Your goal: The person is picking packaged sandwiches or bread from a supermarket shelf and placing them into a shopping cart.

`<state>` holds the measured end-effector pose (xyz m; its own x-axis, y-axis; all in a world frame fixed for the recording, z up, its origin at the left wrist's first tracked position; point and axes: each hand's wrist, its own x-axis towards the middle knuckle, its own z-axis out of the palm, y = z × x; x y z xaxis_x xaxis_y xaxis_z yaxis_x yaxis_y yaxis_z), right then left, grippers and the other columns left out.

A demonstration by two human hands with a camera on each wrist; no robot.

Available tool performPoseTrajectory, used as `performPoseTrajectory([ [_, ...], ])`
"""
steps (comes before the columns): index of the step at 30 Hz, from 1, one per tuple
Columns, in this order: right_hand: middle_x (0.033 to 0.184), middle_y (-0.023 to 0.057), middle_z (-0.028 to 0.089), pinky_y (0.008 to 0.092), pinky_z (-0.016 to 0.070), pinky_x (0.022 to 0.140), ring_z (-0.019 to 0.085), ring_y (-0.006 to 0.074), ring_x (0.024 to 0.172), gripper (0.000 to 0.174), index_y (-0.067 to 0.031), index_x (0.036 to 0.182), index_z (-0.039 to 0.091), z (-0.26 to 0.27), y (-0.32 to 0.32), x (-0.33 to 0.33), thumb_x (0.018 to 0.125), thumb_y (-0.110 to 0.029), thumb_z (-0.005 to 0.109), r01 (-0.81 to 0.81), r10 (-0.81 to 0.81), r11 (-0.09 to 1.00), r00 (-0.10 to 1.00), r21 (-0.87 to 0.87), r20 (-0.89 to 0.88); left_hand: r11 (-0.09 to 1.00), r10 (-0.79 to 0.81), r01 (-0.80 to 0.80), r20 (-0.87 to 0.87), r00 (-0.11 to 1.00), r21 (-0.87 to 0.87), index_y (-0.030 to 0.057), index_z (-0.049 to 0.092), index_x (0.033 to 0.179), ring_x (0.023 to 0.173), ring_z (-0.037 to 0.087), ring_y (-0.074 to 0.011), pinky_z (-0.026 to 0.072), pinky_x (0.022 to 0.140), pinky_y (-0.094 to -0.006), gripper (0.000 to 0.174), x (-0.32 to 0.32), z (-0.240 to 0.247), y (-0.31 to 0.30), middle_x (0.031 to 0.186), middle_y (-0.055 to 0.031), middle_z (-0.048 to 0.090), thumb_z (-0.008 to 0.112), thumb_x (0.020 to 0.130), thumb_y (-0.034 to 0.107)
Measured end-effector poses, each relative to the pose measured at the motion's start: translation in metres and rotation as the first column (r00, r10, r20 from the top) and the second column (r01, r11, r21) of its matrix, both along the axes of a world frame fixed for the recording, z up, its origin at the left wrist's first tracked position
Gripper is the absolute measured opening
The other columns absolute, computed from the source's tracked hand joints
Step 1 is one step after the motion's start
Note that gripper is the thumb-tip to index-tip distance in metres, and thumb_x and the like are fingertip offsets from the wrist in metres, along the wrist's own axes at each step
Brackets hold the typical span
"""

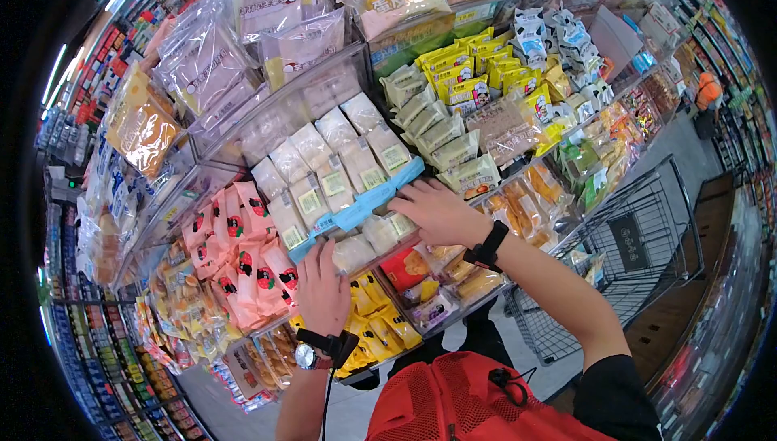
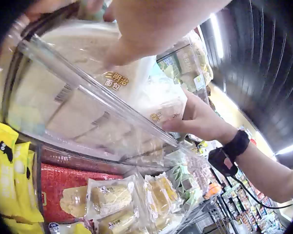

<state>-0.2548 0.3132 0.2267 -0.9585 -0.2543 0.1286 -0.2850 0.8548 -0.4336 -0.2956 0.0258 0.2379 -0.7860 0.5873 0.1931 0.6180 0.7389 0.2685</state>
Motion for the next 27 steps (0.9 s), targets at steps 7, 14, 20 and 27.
performPoseTrajectory([
  [7,0.121,0.0125,0.062,0.0460,0.0502,0.098,0.059,0.0351,0.116,0.060,-0.0114,0.134,0.058,0.001,-0.008,0.005,0.076,-0.008,0.073,0.131,-0.126,0.990,0.987,0.047,-0.097,1.000,0.003,-0.003,-0.020,1.000,-0.006,0.0087,0.051,0.146,0.116,0.056,-0.0351,0.0492,0.099,-0.0456,0.068,-0.001,-0.002,-0.004,0.139,-0.0134,0.056,0.074,0.082,0.009],
  [14,0.121,0.0137,0.062,0.0452,0.0529,0.098,0.060,0.0349,0.117,0.060,-0.0077,0.133,0.057,0.000,-0.002,0.017,0.077,-0.015,0.077,0.093,-0.097,0.994,0.991,-0.053,-0.095,0.999,-0.023,0.024,0.055,0.998,-0.026,0.0095,0.049,0.149,0.113,0.058,-0.0338,0.0499,0.098,-0.0447,0.075,-0.004,0.002,-0.005,0.135,-0.0108,0.062,0.077,0.080,0.012],
  [20,0.126,0.0152,0.061,0.0455,0.0518,0.100,0.060,0.0355,0.120,0.063,-0.0079,0.137,0.055,0.004,0.006,0.018,0.080,-0.021,0.079,0.029,-0.029,1.000,0.999,-0.010,-0.041,0.997,-0.071,0.070,0.089,0.993,0.015,0.0089,0.049,0.149,0.113,0.059,-0.0350,0.0512,0.097,-0.0452,0.075,-0.007,0.007,-0.005,0.136,-0.0124,0.062,0.079,0.080,0.014],
  [27,0.131,0.0147,0.060,0.0466,0.0466,0.107,0.057,0.0346,0.125,0.072,-0.0100,0.147,0.049,0.010,0.005,0.033,0.083,-0.024,0.079,0.146,-0.120,0.986,0.953,0.075,-0.280,0.994,-0.005,-0.005,0.086,0.996,0.112,0.0098,0.051,0.147,0.123,0.061,-0.0397,0.0548,0.095,-0.0464,0.074,0.012,0.015,0.010,0.143,-0.0208,0.051,0.083,0.082,0.021],
])
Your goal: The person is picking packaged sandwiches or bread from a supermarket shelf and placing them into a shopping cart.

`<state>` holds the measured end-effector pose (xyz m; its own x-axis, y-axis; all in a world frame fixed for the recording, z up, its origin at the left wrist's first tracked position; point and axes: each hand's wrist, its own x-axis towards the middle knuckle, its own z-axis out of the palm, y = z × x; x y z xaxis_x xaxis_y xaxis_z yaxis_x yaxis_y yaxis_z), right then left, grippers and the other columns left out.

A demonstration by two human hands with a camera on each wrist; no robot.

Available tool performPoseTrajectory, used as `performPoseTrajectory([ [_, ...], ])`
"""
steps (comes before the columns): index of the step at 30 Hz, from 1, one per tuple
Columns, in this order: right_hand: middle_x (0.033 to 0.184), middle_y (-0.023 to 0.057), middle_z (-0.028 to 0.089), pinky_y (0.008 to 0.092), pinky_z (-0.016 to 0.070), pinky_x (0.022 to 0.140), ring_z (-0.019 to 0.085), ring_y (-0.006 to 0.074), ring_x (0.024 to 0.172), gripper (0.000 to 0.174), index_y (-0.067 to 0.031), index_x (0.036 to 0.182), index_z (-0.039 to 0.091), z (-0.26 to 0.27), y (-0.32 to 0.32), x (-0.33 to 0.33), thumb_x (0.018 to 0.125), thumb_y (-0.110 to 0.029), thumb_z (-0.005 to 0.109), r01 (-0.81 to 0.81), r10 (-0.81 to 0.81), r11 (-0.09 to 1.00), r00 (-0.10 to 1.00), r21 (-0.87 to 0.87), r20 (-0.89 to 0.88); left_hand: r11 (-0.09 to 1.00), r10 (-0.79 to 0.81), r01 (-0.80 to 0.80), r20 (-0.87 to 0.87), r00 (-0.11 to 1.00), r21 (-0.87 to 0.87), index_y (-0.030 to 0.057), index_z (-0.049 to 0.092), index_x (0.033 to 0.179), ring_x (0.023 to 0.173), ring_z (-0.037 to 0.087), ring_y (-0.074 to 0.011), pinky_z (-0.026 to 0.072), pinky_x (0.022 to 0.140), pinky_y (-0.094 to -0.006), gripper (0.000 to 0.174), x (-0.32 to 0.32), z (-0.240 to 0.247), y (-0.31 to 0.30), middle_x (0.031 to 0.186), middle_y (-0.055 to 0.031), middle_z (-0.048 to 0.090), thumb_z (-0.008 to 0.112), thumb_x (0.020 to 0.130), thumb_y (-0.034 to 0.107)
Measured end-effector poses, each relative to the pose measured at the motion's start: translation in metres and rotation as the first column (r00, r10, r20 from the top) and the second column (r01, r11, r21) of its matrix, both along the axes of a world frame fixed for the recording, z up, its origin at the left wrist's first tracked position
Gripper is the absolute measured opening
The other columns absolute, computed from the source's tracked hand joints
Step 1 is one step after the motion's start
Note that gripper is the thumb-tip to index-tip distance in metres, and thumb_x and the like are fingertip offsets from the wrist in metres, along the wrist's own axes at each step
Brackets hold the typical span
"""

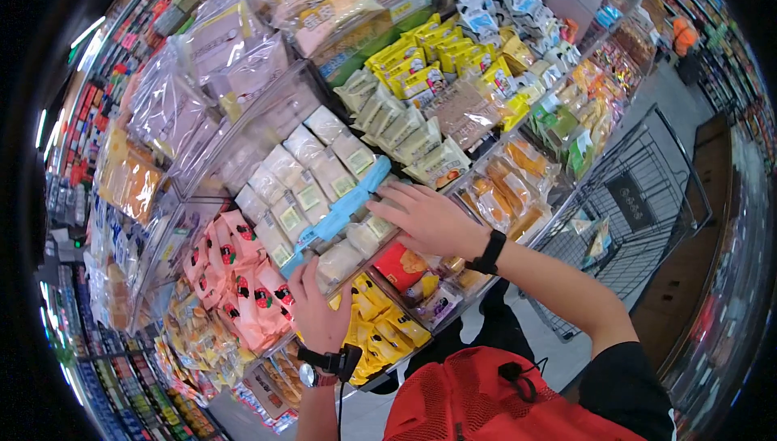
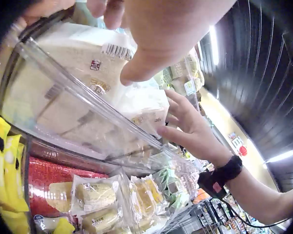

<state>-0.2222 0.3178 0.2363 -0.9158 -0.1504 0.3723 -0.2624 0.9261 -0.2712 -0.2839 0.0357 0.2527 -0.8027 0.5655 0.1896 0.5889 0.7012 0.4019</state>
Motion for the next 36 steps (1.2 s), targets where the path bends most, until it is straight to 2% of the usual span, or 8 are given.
performPoseTrajectory([
  [4,0.128,0.0137,0.061,0.0459,0.0490,0.102,0.059,0.0339,0.121,0.066,-0.0108,0.143,0.052,-0.013,0.007,0.055,0.084,-0.023,0.078,0.096,-0.102,0.989,0.993,-0.111,-0.052,0.993,0.065,-0.078,0.145,0.987,0.087,0.0050,0.058,0.130,0.109,0.063,-0.0395,0.0549,0.085,-0.0459,0.051,0.024,-0.005,0.007,0.129,-0.0196,0.056,0.080,0.086,0.019],
  [8,0.103,0.0125,0.065,0.0459,0.0515,0.086,0.065,0.0332,0.098,0.036,-0.0113,0.122,0.063,-0.054,0.039,0.153,0.090,-0.024,0.073,0.237,-0.190,0.918,0.967,-0.317,0.170,0.947,-0.321,0.310,0.218,0.922,0.083,0.0075,0.065,0.089,0.065,0.058,-0.0232,0.0463,0.060,-0.0379,0.014,0.068,-0.025,0.029,0.078,-0.0054,0.061,0.078,0.088,0.013],
  [13,0.081,0.0159,0.068,0.0495,0.0521,0.076,0.067,0.0384,0.081,0.016,-0.0088,0.100,0.069,-0.173,0.124,0.328,0.097,-0.024,0.065,0.614,-0.399,0.757,0.705,-0.224,0.586,0.752,-0.532,0.659,0.582,0.614,-0.008,0.0077,0.067,0.085,0.066,0.065,-0.0278,0.0498,0.059,-0.0385,0.018,0.165,-0.064,0.092,0.073,-0.0077,0.064,0.075,0.092,0.022],
  [18,0.097,0.0188,0.075,0.0522,0.0537,0.086,0.069,0.0431,0.094,0.026,-0.0041,0.110,0.067,-0.319,0.210,0.498,0.096,-0.025,0.062,0.963,-0.602,-0.102,0.140,-0.250,0.786,0.625,-0.560,0.781,0.692,0.456,-0.008,0.0077,0.070,0.090,0.069,0.067,-0.0284,0.0525,0.061,-0.0378,0.016,0.252,-0.104,0.166,0.079,-0.0103,0.068,0.074,0.094,0.022],
  [21,0.111,0.0218,0.073,0.0494,0.0531,0.094,0.068,0.0424,0.107,0.048,-0.0015,0.130,0.057,-0.414,0.259,0.569,0.092,-0.029,0.067,0.894,-0.621,-0.389,-0.075,-0.224,0.780,0.629,-0.377,0.766,0.811,0.447,-0.129,0.0072,0.069,0.110,0.074,0.070,-0.0262,0.0553,0.066,-0.0373,0.019,0.286,-0.131,0.200,0.088,-0.0116,0.071,0.073,0.096,0.020],
  [27,0.135,0.0290,0.062,0.0437,0.0490,0.108,0.062,0.0393,0.124,0.113,0.0026,0.155,0.031,-0.563,0.369,0.634,0.069,-0.043,0.088,0.808,-0.656,-0.555,-0.280,-0.196,0.701,0.794,0.034,0.554,0.928,0.370,-0.250,0.0049,0.067,0.116,0.081,0.070,-0.0244,0.0556,0.074,-0.0359,0.022,0.352,-0.156,0.266,0.091,-0.0140,0.072,0.065,0.103,0.022],
  [31,0.130,0.0280,0.066,0.0439,0.0519,0.104,0.065,0.0410,0.120,0.117,0.0010,0.154,0.033,-0.600,0.423,0.631,0.064,-0.048,0.091,0.720,-0.490,-0.692,-0.411,-0.056,0.769,0.788,0.164,0.508,0.913,0.373,-0.349,0.0051,0.066,0.118,0.082,0.070,-0.0249,0.0560,0.076,-0.0371,0.024,0.374,-0.192,0.263,0.091,-0.0129,0.072,0.066,0.102,0.023],
  [36,0.118,0.0245,0.071,0.0464,0.0552,0.095,0.070,0.0403,0.110,0.081,-0.0063,0.135,0.048,-0.613,0.444,0.647,0.071,-0.035,0.089,0.661,-0.450,-0.751,-0.497,-0.013,0.742,0.810,0.214,0.452,0.907,0.363,-0.372,0.0057,0.065,0.121,0.083,0.070,-0.0257,0.0565,0.076,-0.0369,0.023,0.393,-0.219,0.286,0.092,-0.0129,0.072,0.066,0.102,0.020],
])
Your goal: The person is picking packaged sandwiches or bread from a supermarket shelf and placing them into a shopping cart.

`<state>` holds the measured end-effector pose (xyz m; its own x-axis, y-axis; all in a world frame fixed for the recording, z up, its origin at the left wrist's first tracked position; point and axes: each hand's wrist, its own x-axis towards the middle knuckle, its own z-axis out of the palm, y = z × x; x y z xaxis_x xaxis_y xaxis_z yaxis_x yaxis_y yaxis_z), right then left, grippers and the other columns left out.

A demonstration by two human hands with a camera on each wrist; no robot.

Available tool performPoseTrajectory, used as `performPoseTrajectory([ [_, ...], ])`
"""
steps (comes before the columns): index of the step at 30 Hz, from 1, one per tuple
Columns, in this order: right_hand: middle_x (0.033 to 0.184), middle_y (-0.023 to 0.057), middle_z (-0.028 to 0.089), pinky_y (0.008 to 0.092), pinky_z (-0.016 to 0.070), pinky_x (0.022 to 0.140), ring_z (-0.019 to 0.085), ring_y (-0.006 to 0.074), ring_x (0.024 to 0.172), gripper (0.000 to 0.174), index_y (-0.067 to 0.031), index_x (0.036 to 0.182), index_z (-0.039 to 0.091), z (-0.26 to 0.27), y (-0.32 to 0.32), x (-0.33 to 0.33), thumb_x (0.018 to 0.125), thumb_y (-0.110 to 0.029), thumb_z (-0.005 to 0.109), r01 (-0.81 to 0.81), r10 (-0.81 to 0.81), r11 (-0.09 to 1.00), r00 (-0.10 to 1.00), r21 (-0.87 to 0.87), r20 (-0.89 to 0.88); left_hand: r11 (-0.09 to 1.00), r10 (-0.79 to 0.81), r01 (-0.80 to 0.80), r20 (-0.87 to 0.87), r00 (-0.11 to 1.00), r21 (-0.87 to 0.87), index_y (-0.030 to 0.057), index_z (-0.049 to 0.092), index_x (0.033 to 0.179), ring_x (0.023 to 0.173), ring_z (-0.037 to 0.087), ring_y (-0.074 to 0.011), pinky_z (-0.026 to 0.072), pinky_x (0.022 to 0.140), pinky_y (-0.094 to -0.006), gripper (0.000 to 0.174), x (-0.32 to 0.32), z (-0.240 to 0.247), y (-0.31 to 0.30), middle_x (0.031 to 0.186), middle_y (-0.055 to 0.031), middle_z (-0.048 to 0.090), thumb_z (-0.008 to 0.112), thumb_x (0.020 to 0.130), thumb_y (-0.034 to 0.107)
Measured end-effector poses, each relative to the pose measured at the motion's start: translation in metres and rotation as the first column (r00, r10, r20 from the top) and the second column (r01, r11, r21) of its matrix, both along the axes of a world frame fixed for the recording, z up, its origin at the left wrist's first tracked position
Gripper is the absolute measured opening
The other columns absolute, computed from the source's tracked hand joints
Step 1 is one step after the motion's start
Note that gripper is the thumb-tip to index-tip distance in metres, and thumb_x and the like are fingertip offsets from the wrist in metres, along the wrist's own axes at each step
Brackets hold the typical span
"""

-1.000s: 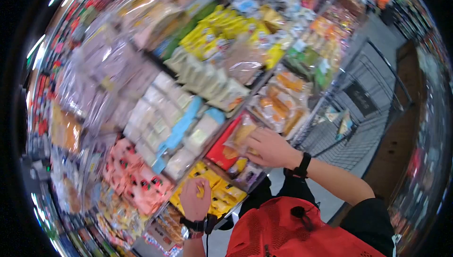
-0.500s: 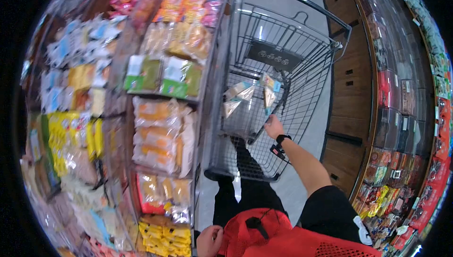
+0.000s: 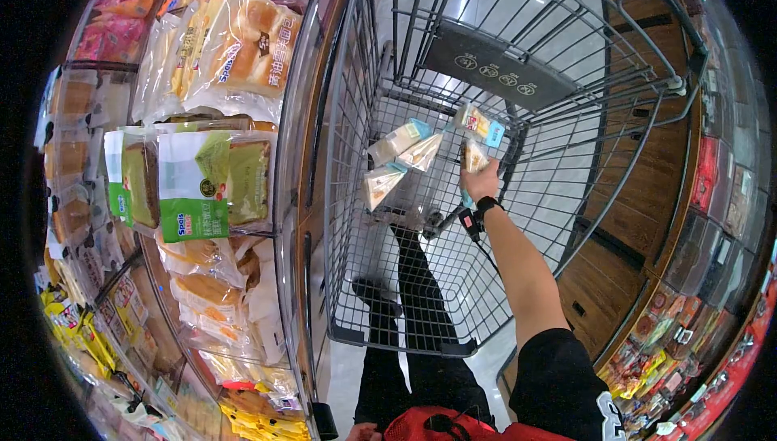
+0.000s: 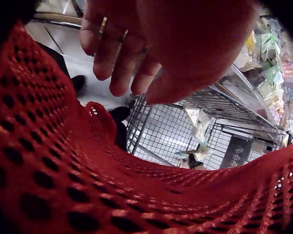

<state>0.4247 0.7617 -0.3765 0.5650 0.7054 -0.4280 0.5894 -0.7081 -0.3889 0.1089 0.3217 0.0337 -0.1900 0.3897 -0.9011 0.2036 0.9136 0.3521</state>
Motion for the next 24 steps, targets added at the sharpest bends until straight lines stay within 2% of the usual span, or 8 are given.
performPoseTrajectory([
  [6,0.126,0.0240,0.062,0.0424,0.0506,0.102,0.063,0.0350,0.117,0.085,0.0046,0.137,0.044,0.003,-0.051,-0.018,0.075,-0.034,0.087,-0.082,0.130,0.984,0.939,0.160,-0.317,0.997,-0.037,0.032,0.072,0.997,0.071,0.0033,0.062,0.130,0.093,0.070,-0.0283,0.0571,0.082,-0.0391,0.034,-0.028,0.009,0.064,0.101,-0.0160,0.072,0.068,0.102,0.021],
  [8,0.133,0.0220,0.056,0.0424,0.0478,0.105,0.059,0.0309,0.123,0.089,0.0053,0.142,0.041,0.008,-0.083,-0.001,0.077,-0.033,0.089,-0.064,0.182,0.970,0.835,0.235,-0.519,0.957,-0.017,-0.008,0.084,0.996,0.288,0.0056,0.064,0.124,0.075,0.069,-0.0264,0.0563,0.070,-0.0378,0.034,-0.046,0.001,0.081,0.091,-0.0112,0.071,0.072,0.097,0.026],
  [10,0.126,0.0111,0.058,0.0379,0.0528,0.100,0.060,0.0216,0.116,0.076,-0.0029,0.144,0.035,0.043,-0.113,-0.015,0.086,-0.011,0.082,-0.383,0.513,0.854,0.727,0.351,-0.456,0.945,-0.052,0.005,0.137,0.989,0.326,0.0053,0.054,0.139,0.084,0.069,-0.0234,0.0568,0.077,-0.0357,0.051,-0.048,0.026,0.088,0.106,-0.0135,0.070,0.074,0.097,0.025],
  [12,0.137,0.0152,0.056,0.0396,0.0515,0.104,0.059,0.0228,0.123,0.081,-0.0018,0.149,0.032,0.195,-0.131,-0.060,0.084,-0.006,0.081,-0.370,0.500,0.852,0.367,0.370,-0.785,0.900,-0.110,0.074,0.060,0.992,0.429,0.0063,0.049,0.144,0.091,0.069,-0.0241,0.0568,0.082,-0.0363,0.059,-0.043,0.049,0.090,0.122,-0.0157,0.065,0.076,0.095,0.026],
  [14,0.129,0.0125,0.057,0.0356,0.0525,0.099,0.060,0.0209,0.119,0.070,-0.0044,0.141,0.040,0.273,-0.149,-0.087,0.085,-0.009,0.081,-0.557,0.572,0.740,0.227,0.376,-0.788,0.824,-0.025,-0.006,0.046,0.999,0.567,0.0081,0.042,0.151,0.103,0.067,-0.0236,0.0560,0.088,-0.0357,0.067,-0.050,0.073,0.101,0.128,-0.0124,0.060,0.077,0.095,0.022],
  [18,0.130,0.0127,0.059,0.0387,0.0483,0.102,0.060,0.0253,0.120,0.077,-0.0059,0.137,0.049,0.424,-0.203,-0.143,0.071,-0.017,0.087,-0.804,0.743,0.356,-0.065,0.476,-0.666,0.696,0.034,-0.042,0.025,0.999,0.717,0.0105,0.037,0.157,0.110,0.064,-0.0231,0.0544,0.092,-0.0379,0.082,-0.068,0.137,0.087,0.140,-0.0124,0.053,0.082,0.090,0.029],
  [22,0.131,0.0175,0.060,0.0404,0.0500,0.100,0.062,0.0361,0.119,0.079,-0.0069,0.137,0.051,0.520,-0.262,-0.228,0.070,-0.020,0.091,-0.732,0.817,0.102,-0.324,0.673,-0.476,0.621,0.054,-0.354,0.412,0.910,0.700,0.0079,0.036,0.158,0.119,0.063,-0.0216,0.0532,0.098,-0.0379,0.086,-0.096,0.168,0.024,0.137,-0.0122,0.058,0.083,0.090,0.029],
  [24,0.132,0.0185,0.059,0.0416,0.0517,0.098,0.063,0.0372,0.119,0.081,-0.0062,0.137,0.051,0.538,-0.290,-0.267,0.070,-0.022,0.092,-0.701,0.811,0.003,-0.415,0.713,-0.411,0.614,0.075,-0.288,0.309,0.948,0.734,0.0067,0.040,0.154,0.121,0.064,-0.0226,0.0530,0.098,-0.0376,0.081,-0.125,0.197,-0.020,0.135,-0.0143,0.060,0.083,0.088,0.027],
])
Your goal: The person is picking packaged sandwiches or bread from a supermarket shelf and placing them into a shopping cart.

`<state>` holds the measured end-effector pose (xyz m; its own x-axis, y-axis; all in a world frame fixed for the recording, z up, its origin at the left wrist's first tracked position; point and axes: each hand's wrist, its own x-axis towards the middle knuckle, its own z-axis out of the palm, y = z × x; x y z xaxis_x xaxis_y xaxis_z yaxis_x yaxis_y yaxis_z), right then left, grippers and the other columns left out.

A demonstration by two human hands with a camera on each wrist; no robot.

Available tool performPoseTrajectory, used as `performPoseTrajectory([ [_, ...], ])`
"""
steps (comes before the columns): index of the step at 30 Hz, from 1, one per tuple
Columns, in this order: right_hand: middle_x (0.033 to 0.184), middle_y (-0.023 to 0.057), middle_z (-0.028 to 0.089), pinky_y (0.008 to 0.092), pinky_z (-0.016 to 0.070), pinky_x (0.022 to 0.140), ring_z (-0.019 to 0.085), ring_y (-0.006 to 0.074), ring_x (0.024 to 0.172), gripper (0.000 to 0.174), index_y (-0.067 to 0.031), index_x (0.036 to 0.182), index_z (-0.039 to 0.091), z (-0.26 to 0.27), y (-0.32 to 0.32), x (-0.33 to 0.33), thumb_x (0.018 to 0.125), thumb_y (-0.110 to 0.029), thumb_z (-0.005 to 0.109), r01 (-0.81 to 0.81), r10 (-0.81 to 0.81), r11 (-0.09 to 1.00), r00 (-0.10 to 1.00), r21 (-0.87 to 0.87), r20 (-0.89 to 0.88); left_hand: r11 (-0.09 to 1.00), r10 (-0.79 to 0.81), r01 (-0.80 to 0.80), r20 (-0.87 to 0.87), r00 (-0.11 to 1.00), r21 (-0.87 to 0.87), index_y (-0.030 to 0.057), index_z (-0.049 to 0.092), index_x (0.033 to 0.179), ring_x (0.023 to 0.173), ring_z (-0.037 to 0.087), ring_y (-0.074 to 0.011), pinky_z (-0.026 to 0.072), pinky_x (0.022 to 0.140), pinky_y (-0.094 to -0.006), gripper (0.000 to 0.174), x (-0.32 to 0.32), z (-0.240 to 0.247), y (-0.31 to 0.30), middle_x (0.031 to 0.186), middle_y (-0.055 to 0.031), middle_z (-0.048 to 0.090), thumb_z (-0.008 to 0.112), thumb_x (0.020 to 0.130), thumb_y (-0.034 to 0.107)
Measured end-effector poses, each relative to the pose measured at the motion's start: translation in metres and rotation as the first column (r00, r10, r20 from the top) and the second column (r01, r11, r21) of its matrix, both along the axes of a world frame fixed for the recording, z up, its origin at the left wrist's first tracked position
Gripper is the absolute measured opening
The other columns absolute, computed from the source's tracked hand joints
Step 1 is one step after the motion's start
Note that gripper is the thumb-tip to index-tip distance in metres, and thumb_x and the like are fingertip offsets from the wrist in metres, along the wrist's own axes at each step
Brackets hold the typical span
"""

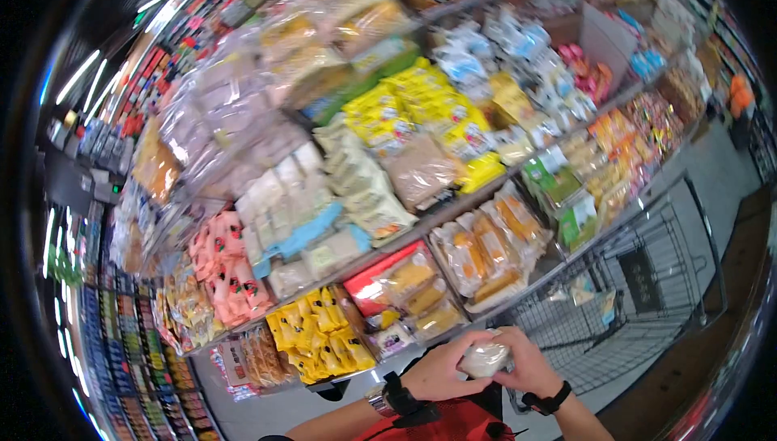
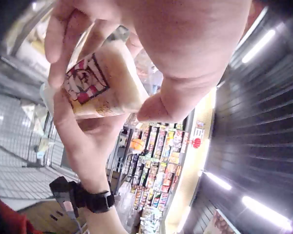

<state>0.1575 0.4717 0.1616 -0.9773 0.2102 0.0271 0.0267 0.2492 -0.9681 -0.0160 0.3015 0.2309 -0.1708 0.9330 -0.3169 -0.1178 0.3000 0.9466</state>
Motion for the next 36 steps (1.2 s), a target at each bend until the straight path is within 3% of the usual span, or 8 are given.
performPoseTrajectory([
  [2,0.132,0.0190,0.059,0.0421,0.0523,0.099,0.063,0.0371,0.120,0.083,-0.0057,0.139,0.050,0.025,-0.035,-0.044,0.070,-0.022,0.092,-0.080,0.072,0.970,0.997,0.231,0.040,1.000,0.012,-0.016,-0.273,0.962,-0.011,0.0071,0.044,0.147,0.119,0.065,-0.0251,0.0540,0.096,-0.0368,0.075,-0.033,0.023,-0.044,0.131,-0.0159,0.061,0.080,0.084,0.023],
  [4,0.131,0.0187,0.059,0.0414,0.0517,0.101,0.063,0.0347,0.120,0.087,-0.0035,0.144,0.047,0.052,-0.074,-0.085,0.071,-0.021,0.092,-0.104,0.091,0.978,0.992,0.178,0.084,0.997,0.053,-0.064,-0.281,0.958,-0.032,0.0082,0.045,0.143,0.115,0.066,-0.0290,0.0538,0.097,-0.0377,0.070,-0.064,0.040,-0.090,0.130,-0.0173,0.061,0.077,0.081,0.021],
  [8,0.134,0.0162,0.061,0.0372,0.0511,0.101,0.063,0.0238,0.120,0.091,-0.0009,0.151,0.044,0.076,-0.129,-0.161,0.077,-0.025,0.092,-0.170,0.172,0.983,0.985,-0.065,0.029,0.989,0.110,-0.128,-0.211,0.971,-0.074,0.0094,0.045,0.144,0.114,0.065,-0.0276,0.0527,0.099,-0.0379,0.069,-0.118,0.050,-0.177,0.131,-0.0146,0.059,0.075,0.083,0.018],
  [12,0.122,0.0118,0.070,0.0359,0.0517,0.100,0.065,0.0198,0.113,0.077,-0.0006,0.143,0.054,0.112,-0.163,-0.234,0.082,-0.030,0.090,-0.480,0.526,0.850,0.801,-0.218,0.286,0.953,0.253,-0.240,-0.052,0.966,0.187,0.0120,0.040,0.151,0.124,0.059,-0.0227,0.0522,0.103,-0.0383,0.073,-0.152,0.040,-0.255,0.143,-0.0101,0.049,0.072,0.086,0.002],
  [14,0.124,0.0091,0.066,0.0356,0.0510,0.098,0.062,0.0186,0.114,0.073,-0.0054,0.139,0.058,0.133,-0.175,-0.274,0.081,-0.033,0.092,-0.533,0.532,0.842,0.794,-0.086,0.295,0.850,0.483,-0.512,0.206,0.851,0.123,0.0111,0.032,0.156,0.123,0.060,-0.0225,0.0510,0.105,-0.0383,0.076,-0.161,0.050,-0.282,0.144,-0.0121,0.049,0.069,0.091,-0.001],
  [20,0.123,0.0181,0.065,0.0390,0.0513,0.099,0.064,0.0323,0.113,0.072,-0.0005,0.139,0.055,0.181,-0.213,-0.422,0.084,-0.033,0.086,-0.260,0.359,0.811,0.928,0.524,-0.095,0.708,0.665,-0.688,0.180,0.725,0.159,0.0097,0.042,0.149,0.112,0.066,-0.0196,0.0538,0.096,-0.0337,0.057,-0.149,0.007,-0.362,0.131,-0.0129,0.062,0.066,0.098,-0.001],
  [27,0.128,0.0190,0.062,0.0426,0.0494,0.103,0.062,0.0364,0.119,0.069,-0.0042,0.139,0.055,0.139,-0.254,-0.573,0.083,-0.029,0.085,-0.191,0.365,0.797,0.908,0.573,-0.206,0.764,0.643,-0.645,0.069,0.763,0.012,0.0057,0.056,0.134,0.103,0.066,-0.0119,0.0528,0.090,-0.0287,0.037,-0.106,-0.016,-0.394,0.122,-0.0068,0.070,0.069,0.099,0.009],
  [36,0.126,0.0154,0.059,0.0463,0.0470,0.103,0.057,0.0374,0.116,0.071,-0.0090,0.140,0.058,0.096,-0.286,-0.607,0.079,-0.027,0.086,-0.089,0.340,0.770,0.895,0.632,-0.290,0.706,0.708,-0.708,0.059,0.703,-0.036,0.0044,0.059,0.131,0.103,0.068,-0.0119,0.0528,0.088,-0.0287,0.034,-0.105,-0.030,-0.413,0.116,-0.0071,0.073,0.070,0.099,0.010],
])
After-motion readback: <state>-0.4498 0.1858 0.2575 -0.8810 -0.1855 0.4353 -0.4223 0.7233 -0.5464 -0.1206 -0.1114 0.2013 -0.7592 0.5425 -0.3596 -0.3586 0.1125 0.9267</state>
